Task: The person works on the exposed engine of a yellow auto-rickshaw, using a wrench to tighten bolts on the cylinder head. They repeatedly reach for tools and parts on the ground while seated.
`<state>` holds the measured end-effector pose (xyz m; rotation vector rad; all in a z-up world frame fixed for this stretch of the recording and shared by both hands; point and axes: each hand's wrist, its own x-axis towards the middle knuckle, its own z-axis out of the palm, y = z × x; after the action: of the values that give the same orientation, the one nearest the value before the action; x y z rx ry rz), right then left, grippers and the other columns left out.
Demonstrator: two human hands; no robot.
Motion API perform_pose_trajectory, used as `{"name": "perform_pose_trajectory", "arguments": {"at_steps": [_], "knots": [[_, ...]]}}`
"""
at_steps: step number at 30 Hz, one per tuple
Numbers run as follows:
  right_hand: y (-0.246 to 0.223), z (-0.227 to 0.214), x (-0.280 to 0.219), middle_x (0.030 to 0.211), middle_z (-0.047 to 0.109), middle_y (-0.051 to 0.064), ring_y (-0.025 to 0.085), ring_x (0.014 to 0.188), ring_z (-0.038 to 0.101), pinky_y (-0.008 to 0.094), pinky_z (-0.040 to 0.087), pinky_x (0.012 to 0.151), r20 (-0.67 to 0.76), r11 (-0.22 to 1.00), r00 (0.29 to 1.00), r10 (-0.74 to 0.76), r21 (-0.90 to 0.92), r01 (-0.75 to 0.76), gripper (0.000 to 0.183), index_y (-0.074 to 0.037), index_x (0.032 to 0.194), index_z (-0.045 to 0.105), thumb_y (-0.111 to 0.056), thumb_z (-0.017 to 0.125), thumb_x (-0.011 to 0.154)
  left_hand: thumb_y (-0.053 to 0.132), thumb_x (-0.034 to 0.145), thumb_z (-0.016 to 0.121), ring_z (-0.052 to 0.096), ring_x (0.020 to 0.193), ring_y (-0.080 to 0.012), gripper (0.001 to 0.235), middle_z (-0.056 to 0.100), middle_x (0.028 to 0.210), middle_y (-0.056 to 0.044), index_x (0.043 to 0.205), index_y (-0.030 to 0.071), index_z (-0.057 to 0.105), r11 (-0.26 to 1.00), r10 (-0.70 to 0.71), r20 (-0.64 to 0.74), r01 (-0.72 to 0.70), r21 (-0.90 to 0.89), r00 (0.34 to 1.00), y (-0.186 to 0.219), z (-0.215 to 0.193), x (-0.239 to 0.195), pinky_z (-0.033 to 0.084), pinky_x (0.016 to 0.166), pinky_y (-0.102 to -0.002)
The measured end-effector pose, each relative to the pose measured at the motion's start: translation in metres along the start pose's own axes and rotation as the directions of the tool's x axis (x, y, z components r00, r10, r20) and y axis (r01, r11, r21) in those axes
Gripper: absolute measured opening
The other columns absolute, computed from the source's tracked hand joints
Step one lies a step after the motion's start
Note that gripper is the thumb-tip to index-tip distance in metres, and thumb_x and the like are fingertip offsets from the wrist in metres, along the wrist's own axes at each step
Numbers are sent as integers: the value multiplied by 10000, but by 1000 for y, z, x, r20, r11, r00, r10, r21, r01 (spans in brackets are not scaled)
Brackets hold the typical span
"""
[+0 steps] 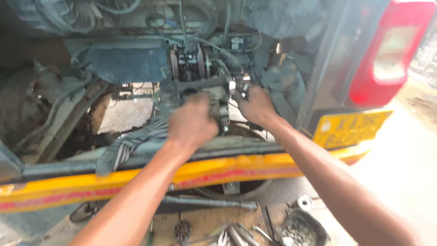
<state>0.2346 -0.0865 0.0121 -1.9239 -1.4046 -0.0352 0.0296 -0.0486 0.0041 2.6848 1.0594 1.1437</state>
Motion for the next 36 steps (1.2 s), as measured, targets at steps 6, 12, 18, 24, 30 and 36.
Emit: {"name": "perform_pose_trajectory", "arguments": {"at_steps": [6, 12, 18, 24, 30, 36], "knots": [[0, -49, -93, 762, 704, 227, 369, 720, 712, 462, 518, 670, -100, 992, 990, -98, 69, 105, 366, -13, 953, 681, -376, 647, 988, 182, 716, 670, 704, 880, -454, 330, 728, 957, -246, 1013, 39, 680, 946, 307, 462, -321, -50, 832, 69, 13, -42, 573, 791, -558], [95, -76, -194, 679, 689, 136, 353, 627, 689, 457, 533, 572, 274, 809, 801, -533, -114, 577, 244, -85, 824, 686, -294, 659, 947, 203, 752, 688, 722, 837, -400, 251, 742, 926, -182, 976, 91, 689, 756, 602, 593, -620, -209, 535, 92, 59, -110, 580, 718, -533], [190, -55, -240, 854, 737, 187, 381, 829, 721, 485, 581, 778, 753, 788, 638, 161, -487, 376, 263, -62, 897, 765, -297, 675, 821, 140, 730, 708, 728, 901, -388, 395, 747, 934, -175, 1122, 103, 670, 806, 506, 769, -532, -260, 391, 145, 114, -142, 592, 747, -509], [200, -76, -221, 893, 750, 186, 354, 887, 729, 476, 576, 830, 705, 885, 652, 281, -453, 109, 270, -102, 1007, 753, -224, 663, 784, 117, 671, 762, 716, 1010, -373, 407, 725, 1019, -175, 1075, 89, 725, 841, 370, 887, -505, -193, 278, 157, 104, -114, 603, 848, -476], [124, -92, -164, 948, 767, 168, 311, 908, 752, 464, 603, 812, 797, 910, 546, 258, -391, 140, 284, -60, 1073, 717, -113, 580, 830, 107, 651, 731, 712, 1012, -382, 401, 741, 1006, -198, 1052, 108, 748, 905, 273, 860, -417, -79, 431, 116, 22, -49, 580, 889, -471], [55, -63, -77, 939, 779, 168, 275, 914, 746, 419, 559, 836, 524, 992, 848, 78, -125, -14, 279, -35, 1019, 770, -250, 684, 864, 149, 663, 695, 771, 976, -338, 397, 791, 1005, -192, 1047, 87, 774, 963, -60, 858, -198, 185, 509, 5, -62, 13, 602, 871, -441]]}}
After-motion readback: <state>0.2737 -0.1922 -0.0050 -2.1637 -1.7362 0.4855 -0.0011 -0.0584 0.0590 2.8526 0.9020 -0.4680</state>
